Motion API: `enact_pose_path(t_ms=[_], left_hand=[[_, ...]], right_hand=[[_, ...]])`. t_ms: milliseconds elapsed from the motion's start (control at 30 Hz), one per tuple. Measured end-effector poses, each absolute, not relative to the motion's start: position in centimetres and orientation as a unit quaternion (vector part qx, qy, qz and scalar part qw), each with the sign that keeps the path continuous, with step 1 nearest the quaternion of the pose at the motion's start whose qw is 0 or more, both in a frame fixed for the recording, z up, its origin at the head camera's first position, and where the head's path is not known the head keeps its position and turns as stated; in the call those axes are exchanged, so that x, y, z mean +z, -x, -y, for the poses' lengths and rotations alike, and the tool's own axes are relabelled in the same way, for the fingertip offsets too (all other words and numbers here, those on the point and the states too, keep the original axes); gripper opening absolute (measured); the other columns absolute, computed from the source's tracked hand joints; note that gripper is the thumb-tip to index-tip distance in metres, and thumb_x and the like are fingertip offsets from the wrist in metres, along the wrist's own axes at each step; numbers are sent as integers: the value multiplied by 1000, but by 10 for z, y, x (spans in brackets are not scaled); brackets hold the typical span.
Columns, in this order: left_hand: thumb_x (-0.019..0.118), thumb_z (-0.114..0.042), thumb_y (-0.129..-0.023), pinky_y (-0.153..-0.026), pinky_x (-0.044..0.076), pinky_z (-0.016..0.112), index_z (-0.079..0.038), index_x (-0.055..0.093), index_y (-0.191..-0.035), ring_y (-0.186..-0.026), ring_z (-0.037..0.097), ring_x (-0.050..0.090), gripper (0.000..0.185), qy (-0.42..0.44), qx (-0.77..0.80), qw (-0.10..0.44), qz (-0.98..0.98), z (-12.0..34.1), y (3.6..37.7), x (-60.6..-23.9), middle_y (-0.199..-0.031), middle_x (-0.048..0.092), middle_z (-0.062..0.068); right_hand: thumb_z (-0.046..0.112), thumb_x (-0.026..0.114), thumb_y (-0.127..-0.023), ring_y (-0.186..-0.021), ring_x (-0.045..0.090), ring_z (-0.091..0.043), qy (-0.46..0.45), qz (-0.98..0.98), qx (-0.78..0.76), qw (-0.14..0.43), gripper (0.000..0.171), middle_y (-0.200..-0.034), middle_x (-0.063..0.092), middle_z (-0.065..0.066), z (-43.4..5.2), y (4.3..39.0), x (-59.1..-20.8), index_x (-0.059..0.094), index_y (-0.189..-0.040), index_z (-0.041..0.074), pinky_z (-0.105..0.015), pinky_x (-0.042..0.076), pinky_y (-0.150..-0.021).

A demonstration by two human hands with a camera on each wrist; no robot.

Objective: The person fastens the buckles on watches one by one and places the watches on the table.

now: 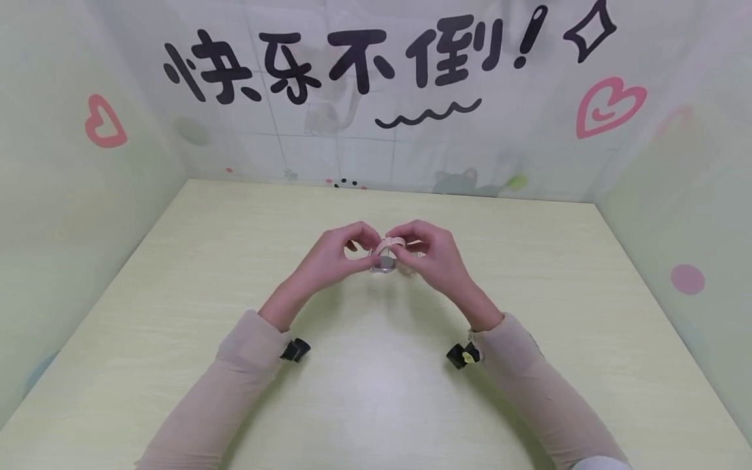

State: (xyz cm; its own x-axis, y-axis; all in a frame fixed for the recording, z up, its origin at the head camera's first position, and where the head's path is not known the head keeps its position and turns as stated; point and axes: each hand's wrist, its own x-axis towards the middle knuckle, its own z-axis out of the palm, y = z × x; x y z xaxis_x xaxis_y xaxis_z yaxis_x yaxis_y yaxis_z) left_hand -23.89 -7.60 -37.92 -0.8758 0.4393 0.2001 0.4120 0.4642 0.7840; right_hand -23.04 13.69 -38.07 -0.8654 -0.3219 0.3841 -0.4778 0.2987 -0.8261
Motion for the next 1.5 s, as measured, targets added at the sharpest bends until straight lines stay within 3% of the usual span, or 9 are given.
enact_pose_path(t_ms=[133, 300, 467, 633, 700, 900, 1033, 1233, 1500], left_hand=[[73, -16, -91, -80, 54, 34, -9, 68, -107, -88, 17, 66, 18, -239, 487, 13, -840, 72, 238, -380, -96, 73, 5], [73, -16, -91, -77, 57, 24, -6, 70, -106, -87, 16, 68, 18, -213, 516, 13, -830, 70, 238, -379, -98, 74, 9], [72, -18, -92, -75, 57, 20, -4, 71, -109, -85, 15, 69, 22, -173, 537, 14, -825, 71, 239, -379, -100, 74, 13], [70, -18, -94, -75, 58, 23, -2, 69, -112, -82, 10, 69, 25, -138, 573, 23, -808, 74, 241, -378, -104, 74, 16], [69, -18, -95, -77, 59, 25, 0, 68, -114, -83, 9, 69, 26, -132, 585, 29, -800, 75, 242, -378, -107, 73, 17], [69, -20, -95, -80, 57, 23, -2, 68, -115, -86, 10, 68, 27, -144, 576, 64, -802, 74, 241, -379, -107, 73, 15], [68, -20, -95, -80, 55, 21, -4, 69, -114, -89, 14, 68, 25, -167, 566, 77, -804, 73, 240, -379, -108, 71, 18], [66, -14, -96, -80, 56, 23, 1, 67, -115, -96, 29, 67, 25, -192, 554, 102, -804, 75, 239, -378, -108, 70, 22], [63, -13, -96, -82, 53, 27, 4, 66, -114, -91, 18, 63, 24, -218, 507, 119, -825, 79, 242, -372, -102, 69, 18]], right_hand=[[6, 71, -91, -89, 70, -24, -238, 802, 542, 75, 19, -103, 74, -17, -137, 231, -380, 72, -108, -1, -27, 61, -79], [8, 71, -92, -95, 70, -24, -216, 798, 558, 78, 21, -106, 73, -17, -138, 231, -381, 69, -111, -1, -21, 60, -78], [3, 71, -90, -106, 67, -32, -224, 778, 584, 69, 28, -115, 69, -20, -140, 231, -384, 66, -117, -2, -25, 60, -84], [-4, 72, -87, -116, 62, -42, -262, 762, 590, 57, 45, -127, 63, -24, -142, 232, -387, 59, -130, -5, -37, 59, -93], [-2, 72, -88, -115, 63, -41, -262, 764, 588, 54, 46, -128, 63, -22, -141, 232, -388, 58, -132, -4, -37, 59, -93], [9, 68, -94, -99, 68, -22, -213, 776, 589, 72, 22, -111, 70, -17, -136, 232, -384, 67, -114, -1, -24, 60, -85], [12, 72, -92, -94, 69, -18, -209, 789, 574, 69, 22, -106, 72, -16, -135, 232, -380, 69, -109, -1, -24, 60, -81], [12, 72, -92, -94, 68, -18, -208, 796, 568, 14, 20, -106, 73, -16, -136, 233, -379, 71, -108, 1, -23, 59, -82], [8, 72, -91, -90, 68, -14, -214, 784, 582, 4, 17, -104, 72, -18, -136, 233, -379, 71, -105, -1, -24, 60, -84]])
